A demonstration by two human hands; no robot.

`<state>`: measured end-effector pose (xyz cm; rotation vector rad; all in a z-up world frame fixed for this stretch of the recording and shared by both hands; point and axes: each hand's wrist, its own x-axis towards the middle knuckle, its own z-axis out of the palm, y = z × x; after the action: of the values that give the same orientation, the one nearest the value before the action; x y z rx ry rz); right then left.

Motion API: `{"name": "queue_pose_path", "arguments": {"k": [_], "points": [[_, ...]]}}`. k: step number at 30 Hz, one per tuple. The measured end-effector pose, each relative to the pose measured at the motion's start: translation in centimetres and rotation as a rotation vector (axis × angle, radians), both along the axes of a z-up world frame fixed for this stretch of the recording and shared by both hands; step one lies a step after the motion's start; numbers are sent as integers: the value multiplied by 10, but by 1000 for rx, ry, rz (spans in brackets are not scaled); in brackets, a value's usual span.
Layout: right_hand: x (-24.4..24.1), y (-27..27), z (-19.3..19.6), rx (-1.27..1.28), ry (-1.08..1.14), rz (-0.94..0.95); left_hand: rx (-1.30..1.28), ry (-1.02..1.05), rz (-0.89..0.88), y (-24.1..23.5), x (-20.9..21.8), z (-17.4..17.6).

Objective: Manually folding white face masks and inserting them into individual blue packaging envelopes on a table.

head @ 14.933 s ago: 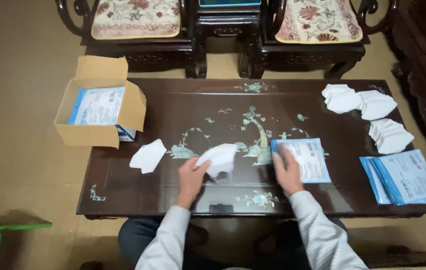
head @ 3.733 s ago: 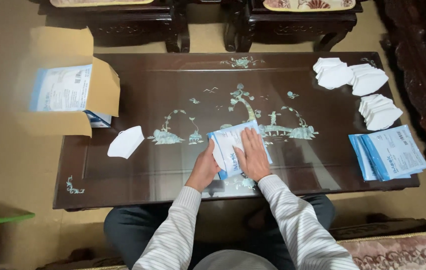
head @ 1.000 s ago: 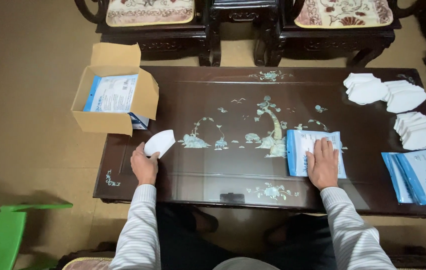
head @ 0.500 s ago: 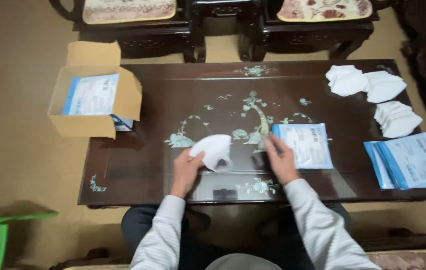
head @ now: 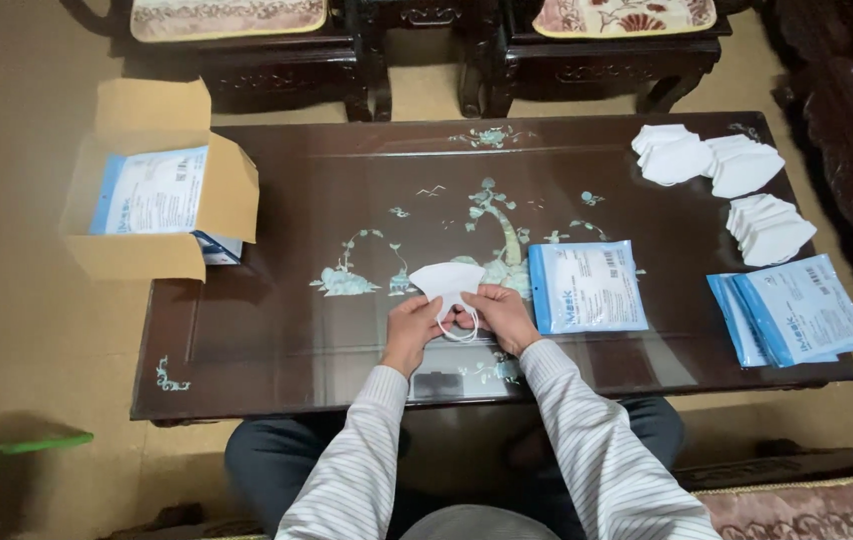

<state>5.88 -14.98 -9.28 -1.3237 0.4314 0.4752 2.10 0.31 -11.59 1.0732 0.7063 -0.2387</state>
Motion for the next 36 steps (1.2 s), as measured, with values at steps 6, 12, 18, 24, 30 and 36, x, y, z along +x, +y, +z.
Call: {"name": "queue_pose_path", "arguments": {"k": [6, 12, 18, 24, 30, 36], "points": [[3, -1, -15, -18, 4, 27, -38, 4, -28, 6, 0, 4], [-2, 0, 7, -50, -9, 83, -80, -29, -23, 5, -2, 5], [-5, 2, 13, -47, -12, 81, -71, -51, -47, 6, -2, 6], [-6, -5, 9, -21, -33, 125, 9, -33, -88, 5, -5, 25], [2, -23, 3, 152, 90, 106, 76, -94, -78, 6, -6, -6], [11, -23, -70, -10, -28, -32, -415, -42, 95, 3, -14, 65]]}}
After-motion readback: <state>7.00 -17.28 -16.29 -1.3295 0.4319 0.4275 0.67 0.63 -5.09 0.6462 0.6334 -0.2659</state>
